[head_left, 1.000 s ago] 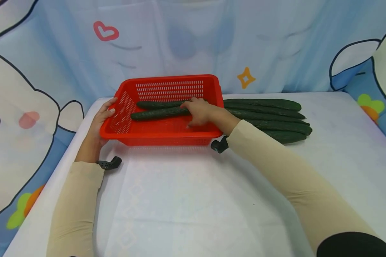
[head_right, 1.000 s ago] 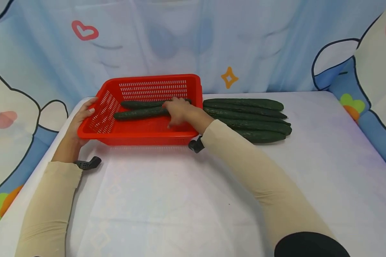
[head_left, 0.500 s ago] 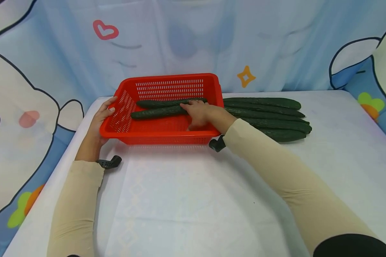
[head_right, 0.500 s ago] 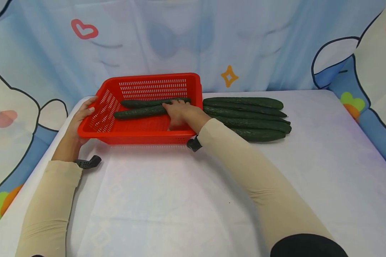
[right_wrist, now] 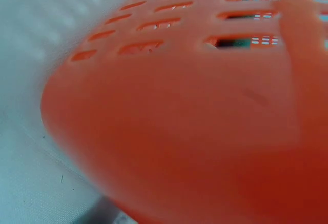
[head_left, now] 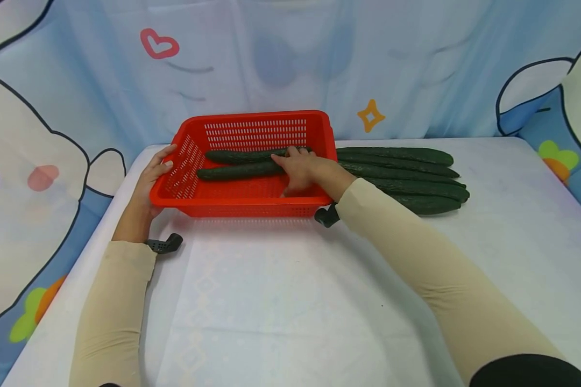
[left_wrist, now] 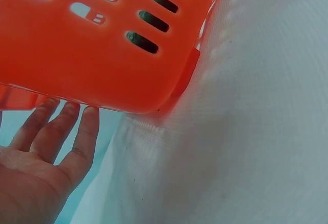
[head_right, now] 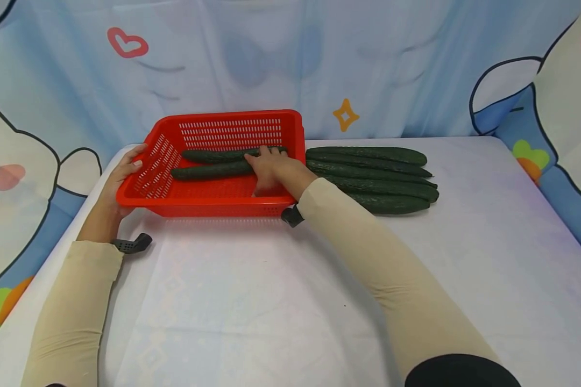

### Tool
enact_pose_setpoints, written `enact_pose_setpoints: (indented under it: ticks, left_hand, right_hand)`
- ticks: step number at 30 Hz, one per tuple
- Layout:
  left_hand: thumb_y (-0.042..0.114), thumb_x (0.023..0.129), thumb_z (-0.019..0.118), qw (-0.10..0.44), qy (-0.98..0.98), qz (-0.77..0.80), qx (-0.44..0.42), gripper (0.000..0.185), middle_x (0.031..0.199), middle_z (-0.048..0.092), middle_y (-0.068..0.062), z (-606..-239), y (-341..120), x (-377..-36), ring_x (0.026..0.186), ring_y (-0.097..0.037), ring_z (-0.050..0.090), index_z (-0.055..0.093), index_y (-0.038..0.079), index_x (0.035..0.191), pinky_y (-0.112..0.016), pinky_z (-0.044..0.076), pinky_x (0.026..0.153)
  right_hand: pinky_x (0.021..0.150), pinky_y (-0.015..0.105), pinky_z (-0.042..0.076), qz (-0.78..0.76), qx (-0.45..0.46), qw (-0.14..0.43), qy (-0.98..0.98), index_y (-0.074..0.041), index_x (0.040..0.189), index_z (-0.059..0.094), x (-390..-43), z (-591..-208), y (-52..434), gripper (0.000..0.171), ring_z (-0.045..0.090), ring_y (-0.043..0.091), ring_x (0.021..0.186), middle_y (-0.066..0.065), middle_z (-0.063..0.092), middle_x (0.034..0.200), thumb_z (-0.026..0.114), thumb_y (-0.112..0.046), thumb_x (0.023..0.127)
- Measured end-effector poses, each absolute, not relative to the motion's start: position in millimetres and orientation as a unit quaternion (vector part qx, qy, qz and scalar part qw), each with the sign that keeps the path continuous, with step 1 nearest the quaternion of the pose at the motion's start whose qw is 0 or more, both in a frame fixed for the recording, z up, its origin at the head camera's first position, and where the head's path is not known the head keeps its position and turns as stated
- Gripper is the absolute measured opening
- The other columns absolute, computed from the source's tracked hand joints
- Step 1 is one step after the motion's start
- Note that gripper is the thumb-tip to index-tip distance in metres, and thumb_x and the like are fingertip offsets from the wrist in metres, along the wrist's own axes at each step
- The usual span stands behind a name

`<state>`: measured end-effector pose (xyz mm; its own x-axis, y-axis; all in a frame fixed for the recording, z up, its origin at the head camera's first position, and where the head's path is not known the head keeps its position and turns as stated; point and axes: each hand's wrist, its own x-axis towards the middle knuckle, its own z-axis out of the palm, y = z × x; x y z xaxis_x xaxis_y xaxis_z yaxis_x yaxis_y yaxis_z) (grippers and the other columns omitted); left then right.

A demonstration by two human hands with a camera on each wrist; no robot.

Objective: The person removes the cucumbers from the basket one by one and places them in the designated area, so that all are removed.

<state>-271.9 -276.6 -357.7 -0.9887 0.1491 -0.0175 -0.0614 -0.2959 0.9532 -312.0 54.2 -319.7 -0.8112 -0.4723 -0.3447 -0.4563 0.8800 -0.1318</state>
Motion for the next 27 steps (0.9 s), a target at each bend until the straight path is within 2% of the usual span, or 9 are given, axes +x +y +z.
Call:
enact_pose_setpoints:
  ticks: [4,9,11,16,19,23,27]
  left_hand:
    - [0.018,0.093,0.05,0.066,0.588,0.805,0.04,0.051,0.147,0.027,-0.004,-358.2,-277.2,-271.5,0.132,-0.026,0.029,0.034,0.029,0.141,-0.033,0.051,0.087]
    - [0.018,0.093,0.05,0.067,0.584,0.808,0.046,0.051,0.146,0.028,-0.003,-358.2,-277.3,-271.4,0.132,-0.026,0.029,0.034,0.028,0.141,-0.033,0.051,0.088]
    - [0.018,0.093,0.051,0.067,0.587,0.806,0.045,0.051,0.146,0.029,-0.002,-358.4,-277.1,-272.0,0.132,-0.026,0.03,0.035,0.028,0.141,-0.034,0.05,0.088]
    - [0.019,0.093,0.051,0.07,0.586,0.806,0.04,0.051,0.146,0.029,-0.002,-359.1,-277.6,-273.2,0.133,-0.027,0.029,0.035,0.03,0.14,-0.036,0.047,0.09]
    - [0.018,0.093,0.051,0.071,0.583,0.808,0.039,0.051,0.147,0.028,-0.003,-359.0,-277.6,-273.5,0.133,-0.027,0.029,0.036,0.029,0.14,-0.037,0.047,0.09]
    - [0.018,0.093,0.051,0.071,0.584,0.808,0.037,0.051,0.147,0.027,-0.003,-358.9,-277.4,-274.1,0.133,-0.027,0.028,0.036,0.03,0.14,-0.036,0.048,0.09]
    - [0.019,0.093,0.051,0.07,0.585,0.807,0.038,0.051,0.147,0.027,-0.003,-359.4,-277.3,-274.1,0.133,-0.027,0.028,0.035,0.03,0.141,-0.035,0.049,0.089]
  right_hand:
    - [0.107,0.052,0.031,-0.03,-0.246,0.17,0.954,-0.025,0.148,0.013,-310.5,-320.7,54.8,0.101,0.021,0.032,0.132,0.012,0.023,0.143,0.073,-0.045,0.069]
    - [0.107,0.056,0.029,-0.031,-0.244,0.196,0.949,-0.026,0.149,0.004,-310.6,-321.8,54.4,0.097,0.007,0.036,0.14,0.013,0.004,0.152,0.066,-0.046,0.077]
    - [0.108,0.057,0.026,-0.018,-0.247,0.206,0.947,-0.026,0.149,0.002,-311.2,-322.0,54.4,0.097,0.003,0.037,0.141,0.011,0.002,0.154,0.064,-0.047,0.078]
    - [0.106,0.053,0.031,0.005,-0.255,0.195,0.947,-0.025,0.149,0.005,-312.8,-321.6,53.9,0.1,0.015,0.034,0.134,0.01,0.019,0.15,0.067,-0.049,0.074]
    - [0.106,0.051,0.031,0.004,-0.254,0.185,0.949,-0.024,0.149,0.01,-313.5,-320.9,53.7,0.101,0.02,0.032,0.13,0.011,0.021,0.148,0.069,-0.049,0.072]
    - [0.111,0.052,0.022,0.002,-0.253,0.183,0.95,-0.019,0.149,0.013,-313.6,-320.5,53.6,0.099,0.018,0.033,0.134,0.011,0.018,0.149,0.068,-0.049,0.072]
    - [0.109,0.048,0.027,0.012,-0.258,0.169,0.951,-0.017,0.145,0.028,-313.2,-321.4,52.3,0.088,0.024,0.032,0.128,0.011,0.026,0.142,0.066,-0.05,0.073]
